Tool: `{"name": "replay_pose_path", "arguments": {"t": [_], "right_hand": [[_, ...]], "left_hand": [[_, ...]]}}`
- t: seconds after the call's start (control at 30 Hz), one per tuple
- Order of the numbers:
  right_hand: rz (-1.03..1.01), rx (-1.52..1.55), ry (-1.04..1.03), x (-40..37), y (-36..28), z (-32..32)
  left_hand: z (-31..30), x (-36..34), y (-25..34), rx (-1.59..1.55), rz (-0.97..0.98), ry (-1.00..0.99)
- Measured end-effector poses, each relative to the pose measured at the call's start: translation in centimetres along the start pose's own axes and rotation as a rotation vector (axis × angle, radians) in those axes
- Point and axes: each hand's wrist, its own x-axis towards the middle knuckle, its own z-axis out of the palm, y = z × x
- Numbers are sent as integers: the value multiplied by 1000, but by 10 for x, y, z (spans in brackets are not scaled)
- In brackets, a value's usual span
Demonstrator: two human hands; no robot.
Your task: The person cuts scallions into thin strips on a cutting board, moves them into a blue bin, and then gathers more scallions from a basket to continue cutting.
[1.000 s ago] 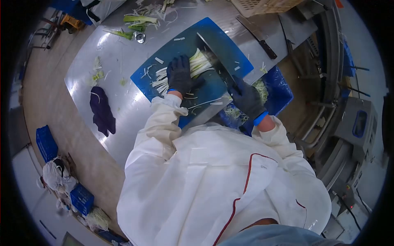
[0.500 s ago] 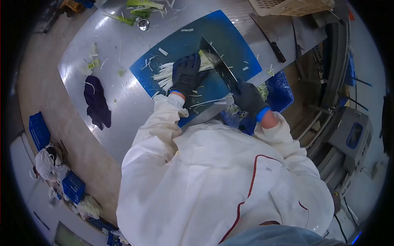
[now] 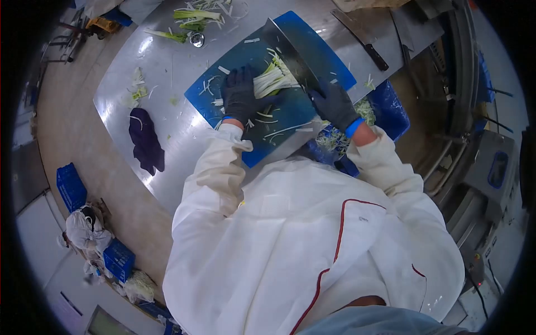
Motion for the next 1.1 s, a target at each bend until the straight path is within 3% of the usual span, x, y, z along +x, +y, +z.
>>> {"name": "replay_pose_path", "arguments": {"t": [0.13,0.33,0.47,0.67,0.77,0.87,0.9,1.0,1.1], "right_hand": [[70,3,-66,-36,-17,-2],[36,-101,-112,-53,-13,28],[97,-216,-249,-36,-33,31],[-6,-199,-161,10,-24,84],[-57,-161,-123,22,-14,73],[40,31,-94,21,-9,47],[35,81,-125,16,-10,36],[-40,-20,-51,-14,-29,17],[-17,75,-152,-39,-45,16]], "left_hand": [[0,-8,-4,-13,46,-57],[23,-21,3,30,78,32],[37,-24,0,47,75,39],[37,-29,-2,7,64,32],[17,-31,4,-21,40,5],[3,-28,-17,-250,67,102],[-4,-30,-23,-417,-9,109],[20,-32,-57,-382,-55,186],[8,-34,-32,-281,-64,260]]}}
